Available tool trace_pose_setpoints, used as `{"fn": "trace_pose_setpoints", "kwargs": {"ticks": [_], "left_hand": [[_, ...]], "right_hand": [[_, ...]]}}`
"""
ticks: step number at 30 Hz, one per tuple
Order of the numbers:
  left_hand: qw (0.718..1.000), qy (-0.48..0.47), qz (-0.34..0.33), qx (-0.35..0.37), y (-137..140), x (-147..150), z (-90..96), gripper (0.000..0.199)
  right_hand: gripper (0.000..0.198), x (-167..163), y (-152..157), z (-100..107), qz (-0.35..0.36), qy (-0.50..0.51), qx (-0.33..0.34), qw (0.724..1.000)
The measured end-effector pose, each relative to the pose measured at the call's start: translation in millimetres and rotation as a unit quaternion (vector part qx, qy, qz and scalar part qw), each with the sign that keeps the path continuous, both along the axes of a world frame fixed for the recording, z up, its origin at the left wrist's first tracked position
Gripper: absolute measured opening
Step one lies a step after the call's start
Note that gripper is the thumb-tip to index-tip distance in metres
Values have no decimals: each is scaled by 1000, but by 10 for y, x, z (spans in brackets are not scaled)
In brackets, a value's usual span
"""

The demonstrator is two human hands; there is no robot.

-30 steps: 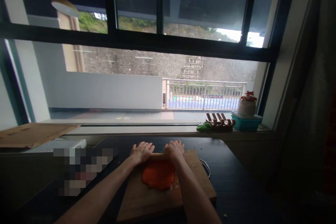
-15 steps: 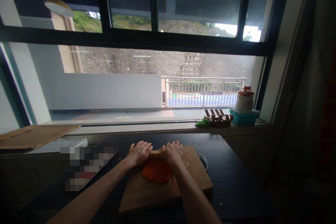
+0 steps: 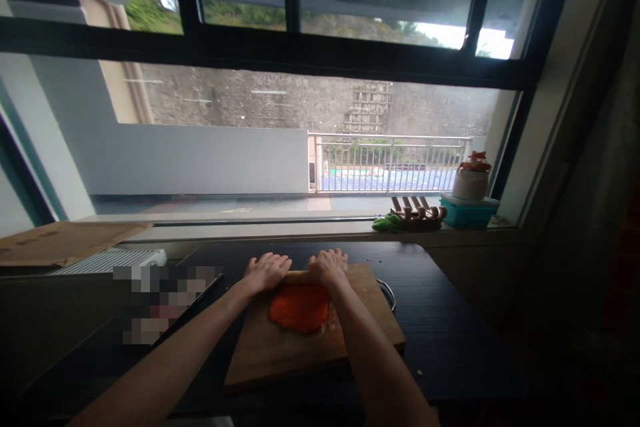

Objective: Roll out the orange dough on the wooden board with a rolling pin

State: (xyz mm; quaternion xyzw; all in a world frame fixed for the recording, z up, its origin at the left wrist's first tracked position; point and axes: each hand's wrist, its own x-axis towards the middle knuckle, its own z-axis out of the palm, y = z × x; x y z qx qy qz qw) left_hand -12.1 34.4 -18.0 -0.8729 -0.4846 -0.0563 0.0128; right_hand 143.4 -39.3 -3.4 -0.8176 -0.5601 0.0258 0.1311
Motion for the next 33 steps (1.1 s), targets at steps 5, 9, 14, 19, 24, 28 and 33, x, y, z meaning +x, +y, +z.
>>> {"fn": "trace_pose_setpoints", "kwargs": {"ticks": [5,9,14,19,24,28,33], "left_hand": [[1000,-1,18,0,109,54,-3,35],[1000,-6,13,8,-12,28,29,34],[999,-27,-28,25,-303,-141,21,45],[997,-39,-63,24,-605,-421,-27,54],[997,-38,-69,-15,-782,-517,-59,60],[998,-15,-50,-20,-671,-236,-15,61],[999,-6,-51,-12,-326,350,70,51]], "right_hand": [[46,99,189,-6,-17,16,-24,999],[46,86,156,-8,-8,20,-28,999],[44,-86,-258,-42,23,-4,24,999],[42,-285,-764,-218,55,-26,99,993],[44,-319,-1040,-583,89,-69,187,976],[42,-267,-1131,-715,77,-71,215,971],[39,-153,-1163,-532,60,-16,181,982]]}}
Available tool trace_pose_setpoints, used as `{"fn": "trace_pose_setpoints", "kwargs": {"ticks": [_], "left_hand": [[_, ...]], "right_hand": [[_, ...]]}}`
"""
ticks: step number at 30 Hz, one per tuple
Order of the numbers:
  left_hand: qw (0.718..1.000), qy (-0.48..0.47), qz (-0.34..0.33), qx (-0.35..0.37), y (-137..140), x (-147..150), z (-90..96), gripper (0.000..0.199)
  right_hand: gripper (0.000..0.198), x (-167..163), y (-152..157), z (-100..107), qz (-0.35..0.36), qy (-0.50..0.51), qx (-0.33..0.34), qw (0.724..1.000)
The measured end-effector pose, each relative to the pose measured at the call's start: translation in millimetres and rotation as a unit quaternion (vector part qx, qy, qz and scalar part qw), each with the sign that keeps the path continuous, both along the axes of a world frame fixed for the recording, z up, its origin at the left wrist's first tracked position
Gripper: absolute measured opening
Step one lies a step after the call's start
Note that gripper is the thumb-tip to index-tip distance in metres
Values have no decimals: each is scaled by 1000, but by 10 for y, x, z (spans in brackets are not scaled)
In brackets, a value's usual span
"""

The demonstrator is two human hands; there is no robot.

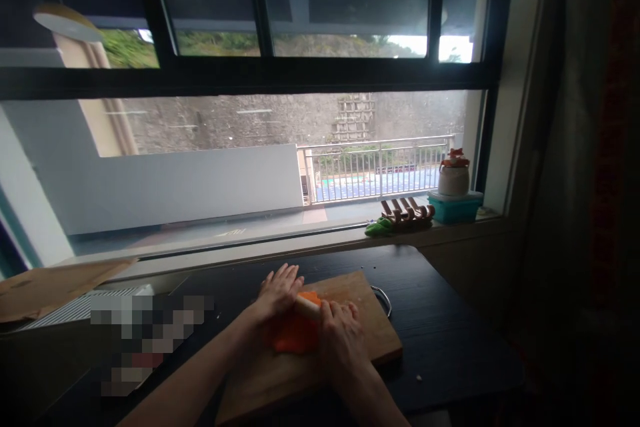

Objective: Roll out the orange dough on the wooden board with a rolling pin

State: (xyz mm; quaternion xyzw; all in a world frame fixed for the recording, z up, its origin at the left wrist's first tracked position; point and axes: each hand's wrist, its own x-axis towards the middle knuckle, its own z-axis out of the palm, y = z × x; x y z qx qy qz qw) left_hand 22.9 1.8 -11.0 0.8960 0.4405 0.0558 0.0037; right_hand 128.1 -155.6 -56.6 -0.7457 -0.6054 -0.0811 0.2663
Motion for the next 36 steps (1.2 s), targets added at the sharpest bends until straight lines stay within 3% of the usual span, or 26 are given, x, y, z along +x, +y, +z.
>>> {"fn": "trace_pose_setpoints", "kwargs": {"ticks": [4,7,12,16,19,25,30,33,36], "left_hand": [[1000,-4,-14,11,164,346,64,37],[1000,-2,-24,15,181,380,81,37],[998,34,-46,-3,61,-22,31,39],[997,54,-43,-19,-90,-413,12,54],[997,61,-40,-26,-138,-517,11,57],[997,58,-39,-34,13,-170,18,53],[998,51,-41,-21,139,199,71,40],[996,64,-50,-27,140,200,107,40],[992,92,-66,-46,118,20,139,44]], "right_hand": [[34,106,11,77,-10,44,-16,999],[33,113,5,43,-12,51,3,999],[36,-68,-64,7,22,39,51,998],[33,-222,-160,34,47,68,33,996],[36,-242,-216,63,58,83,20,995],[26,-63,-133,128,45,111,-2,993],[30,2,-49,101,20,104,0,994],[28,-68,-69,52,33,90,36,995],[30,-180,-90,-1,57,76,74,993]]}}
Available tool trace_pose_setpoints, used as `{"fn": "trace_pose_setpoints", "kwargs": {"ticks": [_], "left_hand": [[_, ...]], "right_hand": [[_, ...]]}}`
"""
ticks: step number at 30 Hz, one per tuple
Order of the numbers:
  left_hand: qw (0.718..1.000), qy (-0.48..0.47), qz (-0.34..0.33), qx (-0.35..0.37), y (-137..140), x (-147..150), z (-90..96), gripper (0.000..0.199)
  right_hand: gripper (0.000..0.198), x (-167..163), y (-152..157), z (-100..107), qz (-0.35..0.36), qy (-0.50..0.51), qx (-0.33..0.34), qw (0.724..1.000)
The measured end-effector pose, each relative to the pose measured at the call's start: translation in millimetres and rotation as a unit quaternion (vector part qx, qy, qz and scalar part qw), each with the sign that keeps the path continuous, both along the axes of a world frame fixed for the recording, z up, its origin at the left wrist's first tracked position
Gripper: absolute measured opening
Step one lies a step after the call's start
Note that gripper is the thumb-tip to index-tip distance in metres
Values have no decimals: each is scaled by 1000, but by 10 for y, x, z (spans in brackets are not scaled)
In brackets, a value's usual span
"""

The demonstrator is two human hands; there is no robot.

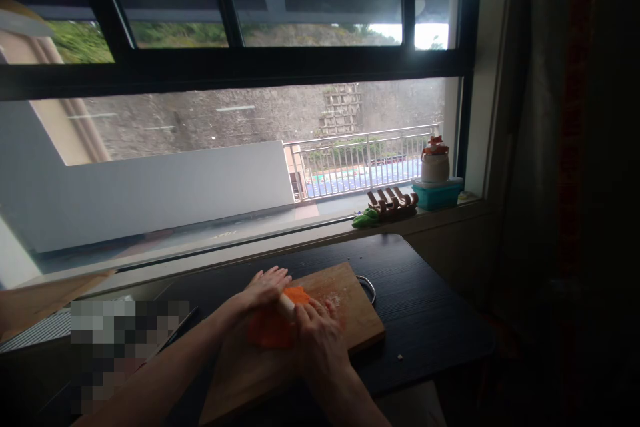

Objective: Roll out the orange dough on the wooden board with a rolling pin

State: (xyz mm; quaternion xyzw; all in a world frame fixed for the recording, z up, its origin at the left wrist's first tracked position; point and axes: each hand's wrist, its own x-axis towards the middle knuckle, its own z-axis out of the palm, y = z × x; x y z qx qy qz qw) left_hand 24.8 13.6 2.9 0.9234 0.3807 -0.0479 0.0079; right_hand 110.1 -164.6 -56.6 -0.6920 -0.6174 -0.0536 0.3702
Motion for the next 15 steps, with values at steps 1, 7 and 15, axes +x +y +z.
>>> {"fn": "trace_pose_setpoints", "kwargs": {"ticks": [1,7,15], "left_hand": [[1000,9,-5,-6,-8,-84,10,47],[999,35,-11,-15,-54,-547,41,62],[999,27,15,-28,-74,-563,-13,64]], "right_hand": [[34,-38,-2,-21,10,-7,9,1000],[51,-180,-8,-179,43,-44,46,997],[50,-153,-132,-42,52,-43,4,998]]}}
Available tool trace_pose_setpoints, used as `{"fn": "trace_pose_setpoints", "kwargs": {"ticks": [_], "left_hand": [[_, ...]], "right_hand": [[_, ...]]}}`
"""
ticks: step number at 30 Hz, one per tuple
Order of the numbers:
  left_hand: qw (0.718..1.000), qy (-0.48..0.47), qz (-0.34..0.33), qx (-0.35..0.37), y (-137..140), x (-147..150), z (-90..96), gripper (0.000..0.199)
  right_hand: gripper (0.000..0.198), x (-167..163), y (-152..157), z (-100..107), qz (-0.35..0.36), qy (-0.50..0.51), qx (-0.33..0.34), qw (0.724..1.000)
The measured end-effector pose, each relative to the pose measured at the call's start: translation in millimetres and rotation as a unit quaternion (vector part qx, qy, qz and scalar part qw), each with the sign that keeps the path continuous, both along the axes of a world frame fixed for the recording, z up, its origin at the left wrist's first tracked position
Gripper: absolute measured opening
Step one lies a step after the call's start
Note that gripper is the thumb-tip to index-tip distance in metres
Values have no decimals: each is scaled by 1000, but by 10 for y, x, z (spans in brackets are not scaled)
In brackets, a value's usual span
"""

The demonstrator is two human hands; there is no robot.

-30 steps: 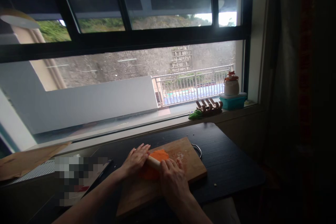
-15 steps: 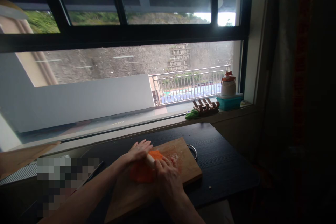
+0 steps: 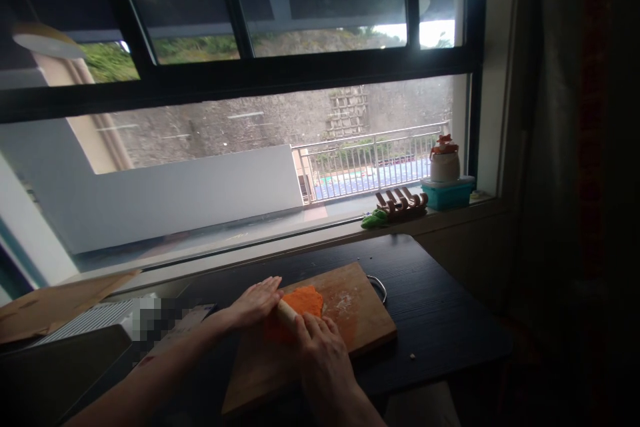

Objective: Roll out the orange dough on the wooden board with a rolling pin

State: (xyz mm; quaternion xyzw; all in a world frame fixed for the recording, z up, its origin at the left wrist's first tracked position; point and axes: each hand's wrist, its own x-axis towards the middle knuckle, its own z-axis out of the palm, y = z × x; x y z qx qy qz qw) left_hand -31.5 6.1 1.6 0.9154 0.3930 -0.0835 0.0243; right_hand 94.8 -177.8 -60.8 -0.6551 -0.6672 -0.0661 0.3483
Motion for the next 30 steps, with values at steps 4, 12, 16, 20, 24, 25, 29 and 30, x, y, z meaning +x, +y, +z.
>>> {"fn": "trace_pose_setpoints", "kwargs": {"ticks": [4,12,16,20,24,25,29,30], "left_hand": [[999,-26,6,18,56,318,-32,55],[994,-81,2,70,21,961,-23,34],[995,-81,-6,61,-3,897,-10,37],[997,-62,3,38,-17,524,-52,44],[998,-51,30,28,-39,183,-135,60],[998,-51,35,30,-41,153,-153,61],[997,-60,35,40,-16,328,-171,58],[997,-63,31,44,-1,434,-161,55]], "right_hand": [[37,94,19,25,-26,25,-9,999],[37,228,90,-185,-83,27,55,995],[43,186,53,-166,-85,-12,57,995],[45,51,27,-192,-48,-38,103,993],[39,-64,29,-273,3,-64,133,989],[40,-66,26,-282,7,-70,134,989],[43,59,-14,-220,3,-57,126,990],[44,117,-24,-185,-2,-50,120,992]]}}
